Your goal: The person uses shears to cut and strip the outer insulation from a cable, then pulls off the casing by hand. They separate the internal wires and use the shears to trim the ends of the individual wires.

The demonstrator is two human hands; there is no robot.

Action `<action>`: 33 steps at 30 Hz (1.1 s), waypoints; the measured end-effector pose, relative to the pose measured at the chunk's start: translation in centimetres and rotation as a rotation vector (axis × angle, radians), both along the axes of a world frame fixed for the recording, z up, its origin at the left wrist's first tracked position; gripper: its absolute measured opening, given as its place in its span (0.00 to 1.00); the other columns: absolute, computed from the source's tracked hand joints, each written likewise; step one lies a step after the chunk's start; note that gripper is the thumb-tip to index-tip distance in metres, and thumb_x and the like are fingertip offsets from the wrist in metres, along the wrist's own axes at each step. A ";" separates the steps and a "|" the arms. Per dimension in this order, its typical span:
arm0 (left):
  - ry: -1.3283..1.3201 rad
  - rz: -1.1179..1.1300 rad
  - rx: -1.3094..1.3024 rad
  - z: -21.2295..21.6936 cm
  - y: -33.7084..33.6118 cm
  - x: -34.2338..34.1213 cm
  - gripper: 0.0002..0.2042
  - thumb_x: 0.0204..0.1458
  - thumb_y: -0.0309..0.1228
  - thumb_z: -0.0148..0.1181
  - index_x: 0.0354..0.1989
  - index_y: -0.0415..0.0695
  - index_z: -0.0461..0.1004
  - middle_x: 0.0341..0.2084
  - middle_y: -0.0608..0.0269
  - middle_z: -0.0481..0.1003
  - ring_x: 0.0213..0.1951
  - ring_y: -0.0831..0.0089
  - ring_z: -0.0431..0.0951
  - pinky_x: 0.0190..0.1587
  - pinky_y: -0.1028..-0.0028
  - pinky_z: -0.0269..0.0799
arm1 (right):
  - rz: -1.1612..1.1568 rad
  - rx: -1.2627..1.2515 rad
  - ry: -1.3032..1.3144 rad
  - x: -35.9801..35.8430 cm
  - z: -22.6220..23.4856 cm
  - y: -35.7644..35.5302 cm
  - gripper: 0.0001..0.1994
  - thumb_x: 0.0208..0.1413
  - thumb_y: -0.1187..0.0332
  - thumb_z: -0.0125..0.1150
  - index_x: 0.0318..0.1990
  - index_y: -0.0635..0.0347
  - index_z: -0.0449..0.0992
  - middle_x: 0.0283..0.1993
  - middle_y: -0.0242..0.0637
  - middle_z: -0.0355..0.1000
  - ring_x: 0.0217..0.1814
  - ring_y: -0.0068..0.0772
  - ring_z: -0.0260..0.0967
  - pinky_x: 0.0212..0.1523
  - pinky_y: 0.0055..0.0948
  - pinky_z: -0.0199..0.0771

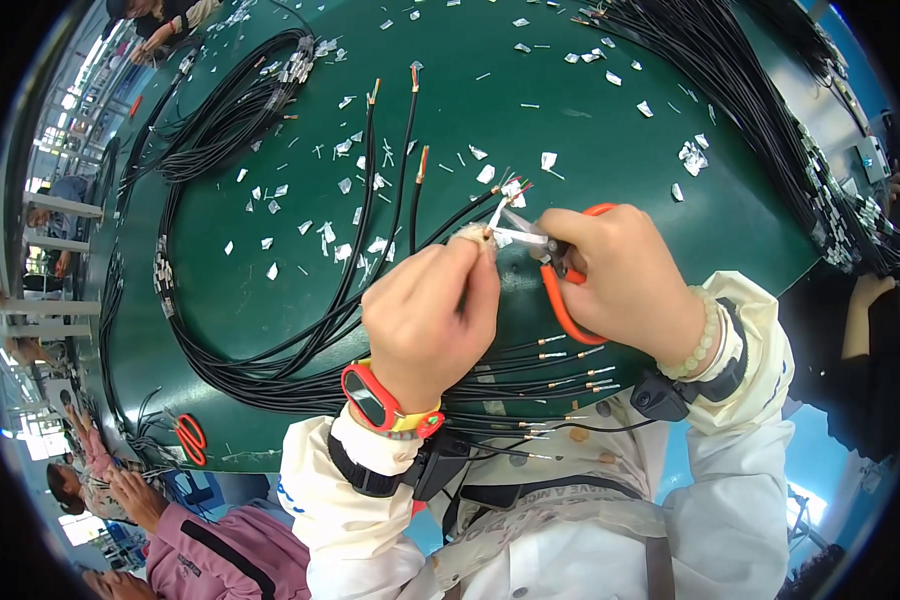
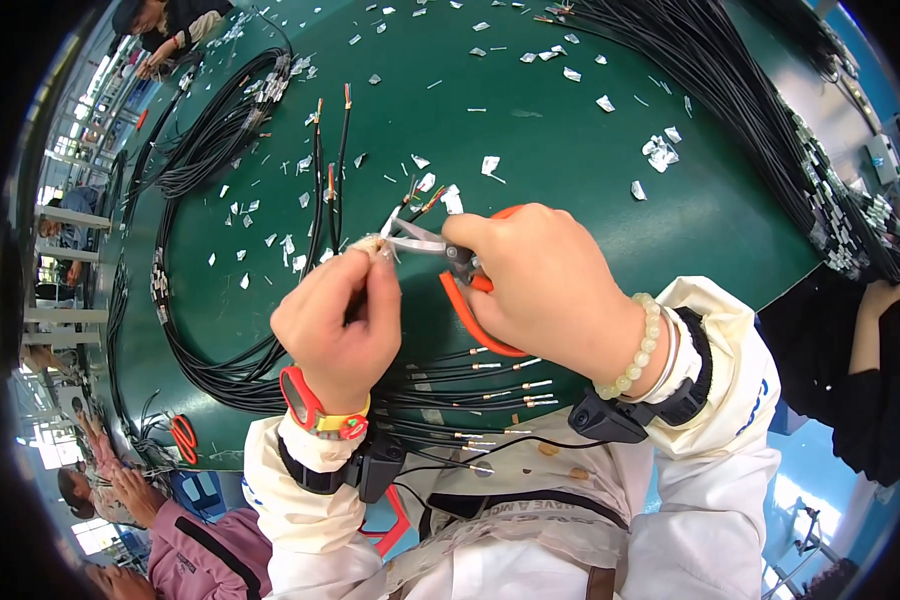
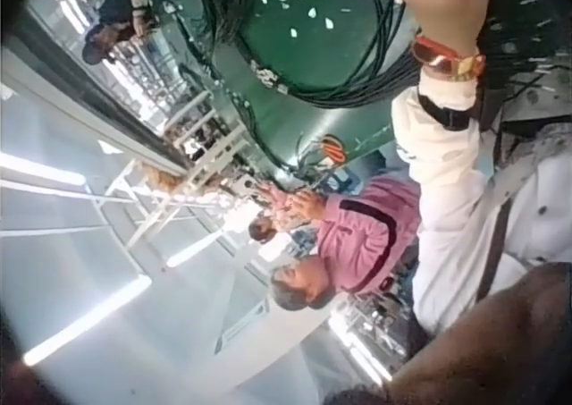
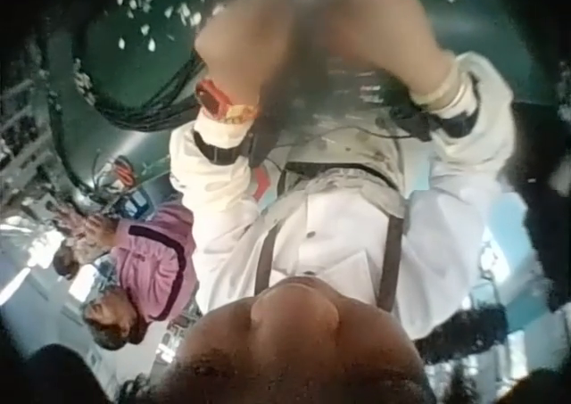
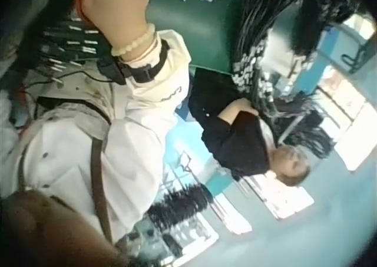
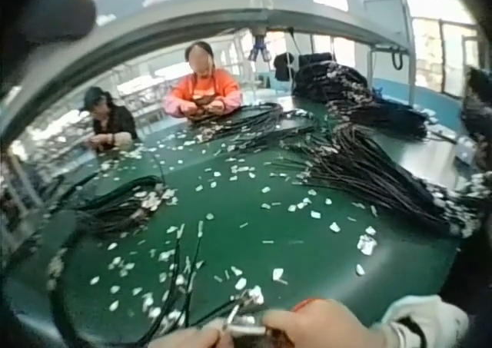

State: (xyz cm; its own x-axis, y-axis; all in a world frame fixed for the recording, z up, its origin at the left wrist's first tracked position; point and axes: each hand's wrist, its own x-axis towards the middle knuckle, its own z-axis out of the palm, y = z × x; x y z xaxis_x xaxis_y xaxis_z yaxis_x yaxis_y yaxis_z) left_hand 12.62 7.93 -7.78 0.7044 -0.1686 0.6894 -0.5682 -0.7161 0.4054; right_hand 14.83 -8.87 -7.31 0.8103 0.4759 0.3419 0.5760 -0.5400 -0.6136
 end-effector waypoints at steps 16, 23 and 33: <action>0.208 -0.169 -0.018 -0.8 1.2 1.0 0.05 0.42 0.19 0.56 0.29 0.38 0.70 0.16 0.61 0.67 0.15 0.67 0.67 0.17 0.73 0.62 | 0.090 0.225 -0.091 2.0 -0.4 0.3 0.12 0.37 0.78 0.62 0.33 0.59 0.71 0.17 0.32 0.65 0.16 0.21 0.61 0.18 0.21 0.56; 0.087 -0.213 0.226 -1.5 2.4 1.7 0.06 0.39 0.22 0.57 0.28 0.42 0.70 0.15 0.64 0.64 0.16 0.69 0.68 0.16 0.73 0.62 | 0.236 0.036 -0.142 3.1 -1.0 0.3 0.09 0.38 0.78 0.61 0.29 0.62 0.69 0.18 0.38 0.66 0.17 0.36 0.62 0.19 0.27 0.59; 0.045 -0.250 0.339 -1.8 2.7 2.5 0.06 0.38 0.25 0.58 0.26 0.44 0.69 0.15 0.65 0.63 0.15 0.70 0.68 0.16 0.74 0.63 | 0.387 -0.002 0.000 4.6 -1.5 -0.5 0.07 0.39 0.77 0.59 0.28 0.63 0.69 0.19 0.39 0.68 0.19 0.40 0.64 0.21 0.27 0.62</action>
State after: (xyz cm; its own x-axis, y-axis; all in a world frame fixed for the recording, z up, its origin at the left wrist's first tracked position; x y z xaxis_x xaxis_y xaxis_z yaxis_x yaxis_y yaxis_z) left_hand 15.09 10.60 -9.60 0.6415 -0.5501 0.5346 -0.7282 -0.6558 0.1991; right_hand 19.47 -9.34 -8.77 0.5705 0.7473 0.3407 0.7374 -0.2834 -0.6131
